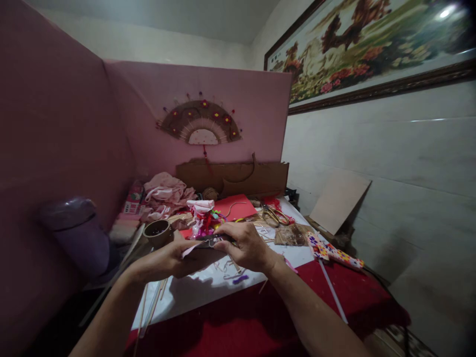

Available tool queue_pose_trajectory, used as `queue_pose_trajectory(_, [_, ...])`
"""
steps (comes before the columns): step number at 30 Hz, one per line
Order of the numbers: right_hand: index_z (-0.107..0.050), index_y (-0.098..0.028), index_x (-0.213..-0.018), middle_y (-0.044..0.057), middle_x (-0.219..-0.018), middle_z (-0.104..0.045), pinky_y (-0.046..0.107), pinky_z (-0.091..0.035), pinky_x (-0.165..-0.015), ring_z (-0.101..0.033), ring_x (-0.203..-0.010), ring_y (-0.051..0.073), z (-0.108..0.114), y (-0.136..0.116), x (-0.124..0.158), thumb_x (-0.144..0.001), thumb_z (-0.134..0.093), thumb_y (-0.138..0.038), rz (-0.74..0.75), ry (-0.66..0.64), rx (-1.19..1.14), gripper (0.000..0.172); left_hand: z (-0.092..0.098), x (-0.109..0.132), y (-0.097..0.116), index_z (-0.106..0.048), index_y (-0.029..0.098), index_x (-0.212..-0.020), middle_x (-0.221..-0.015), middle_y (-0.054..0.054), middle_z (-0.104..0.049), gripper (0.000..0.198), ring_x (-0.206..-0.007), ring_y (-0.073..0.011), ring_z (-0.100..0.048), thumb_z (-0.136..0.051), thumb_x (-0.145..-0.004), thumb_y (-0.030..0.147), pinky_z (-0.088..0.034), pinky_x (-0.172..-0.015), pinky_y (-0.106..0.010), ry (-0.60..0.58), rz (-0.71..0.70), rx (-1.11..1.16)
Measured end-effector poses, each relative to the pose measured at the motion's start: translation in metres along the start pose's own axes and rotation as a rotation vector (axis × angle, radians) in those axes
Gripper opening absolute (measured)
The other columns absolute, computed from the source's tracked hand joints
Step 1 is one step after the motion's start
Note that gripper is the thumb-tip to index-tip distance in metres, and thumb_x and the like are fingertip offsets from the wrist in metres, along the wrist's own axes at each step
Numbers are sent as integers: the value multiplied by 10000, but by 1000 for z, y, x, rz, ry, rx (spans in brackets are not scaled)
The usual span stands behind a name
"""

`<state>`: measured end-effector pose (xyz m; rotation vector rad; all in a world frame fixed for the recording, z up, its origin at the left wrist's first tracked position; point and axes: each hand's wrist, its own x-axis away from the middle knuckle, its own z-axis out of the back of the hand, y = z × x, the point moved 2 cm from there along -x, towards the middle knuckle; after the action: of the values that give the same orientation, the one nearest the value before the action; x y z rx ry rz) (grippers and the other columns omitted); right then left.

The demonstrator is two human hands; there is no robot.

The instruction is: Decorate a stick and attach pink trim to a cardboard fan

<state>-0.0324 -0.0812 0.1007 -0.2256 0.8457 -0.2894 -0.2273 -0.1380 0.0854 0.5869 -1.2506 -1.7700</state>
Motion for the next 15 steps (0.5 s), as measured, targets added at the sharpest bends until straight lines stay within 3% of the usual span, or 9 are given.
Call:
queue_pose_trajectory(5, [-645, -164, -840, 37, -756, -677, 249, -386, -633, -593, -686, 157, 0, 2, 0, -815, -604, -226, -2, -1, 22, 79, 1, 1, -1, -512, 155, -786, -638, 36, -351, 187, -540, -78, -274, -551, -811, 335, -219, -463, -212, 8, 5, -4])
queue_pose_trajectory(11, [-637, -150, -891, 49, -809, -683, 250, -389, -648, -598, -712, 160, 1, 3, 1, -792, -630, -226, -5, -11, -2, 125, 0, 1, 1, -550, 183, -1041, -671, 33, -354, 260, -547, -82, -262, -543, -823, 325, -198, -464, -214, -6, -8, 34])
queue_pose_trajectory(15, [-630, -158, -907, 46, -832, -682, 249, -393, -665, -602, -739, 161, 2, 4, 2, -806, -619, -250, -2, -21, -24, 137, 0, 2, 1, -581, 189, -1081, -643, 39, -342, 292, -540, -81, -258, -551, -819, 313, -195, -457, -205, -3, -23, 60])
